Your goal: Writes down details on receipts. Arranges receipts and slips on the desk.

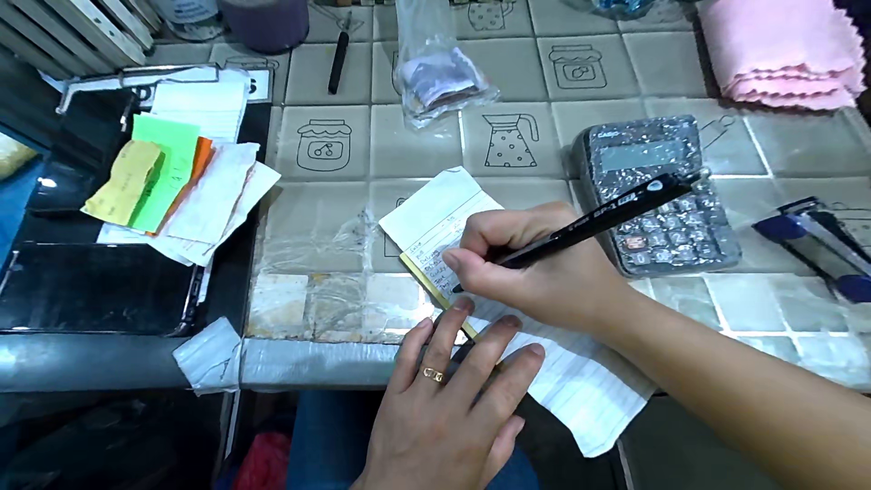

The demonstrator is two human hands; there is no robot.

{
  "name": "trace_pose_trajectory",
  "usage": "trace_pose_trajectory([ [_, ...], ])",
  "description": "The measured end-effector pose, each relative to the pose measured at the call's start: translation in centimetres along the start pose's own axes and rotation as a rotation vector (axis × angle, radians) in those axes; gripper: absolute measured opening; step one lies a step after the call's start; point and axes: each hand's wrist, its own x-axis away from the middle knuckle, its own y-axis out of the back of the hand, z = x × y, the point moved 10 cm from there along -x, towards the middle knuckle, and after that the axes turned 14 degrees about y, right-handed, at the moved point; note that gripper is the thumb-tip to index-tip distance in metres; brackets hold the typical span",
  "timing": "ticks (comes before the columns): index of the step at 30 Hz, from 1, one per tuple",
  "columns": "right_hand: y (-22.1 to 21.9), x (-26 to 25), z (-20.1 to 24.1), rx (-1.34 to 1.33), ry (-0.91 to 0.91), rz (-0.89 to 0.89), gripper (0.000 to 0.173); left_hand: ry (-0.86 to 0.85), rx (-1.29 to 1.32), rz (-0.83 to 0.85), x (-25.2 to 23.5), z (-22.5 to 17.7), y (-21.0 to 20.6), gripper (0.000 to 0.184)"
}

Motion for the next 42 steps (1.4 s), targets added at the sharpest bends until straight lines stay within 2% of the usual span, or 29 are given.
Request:
trace_pose_trajectory([
  [32, 0.64, 0.28, -0.05, -0.034, -0.022, -0.028, 0.027, 0.003, -0.008, 0.002, 0.13, 0.12, -0.03, 0.047],
  [36, 0.10, 0.45, 0.55, -0.068, 0.043, 0.018, 0.023, 0.008, 0.000, -0.010, 0.13, 0.12, 0.05, 0.046],
  [42, -0.30, 0.43, 0.43, -0.052, 0.027, 0.051, 0.023, 0.009, -0.003, -0.019, 0.12, 0.10, 0.09, 0.046],
])
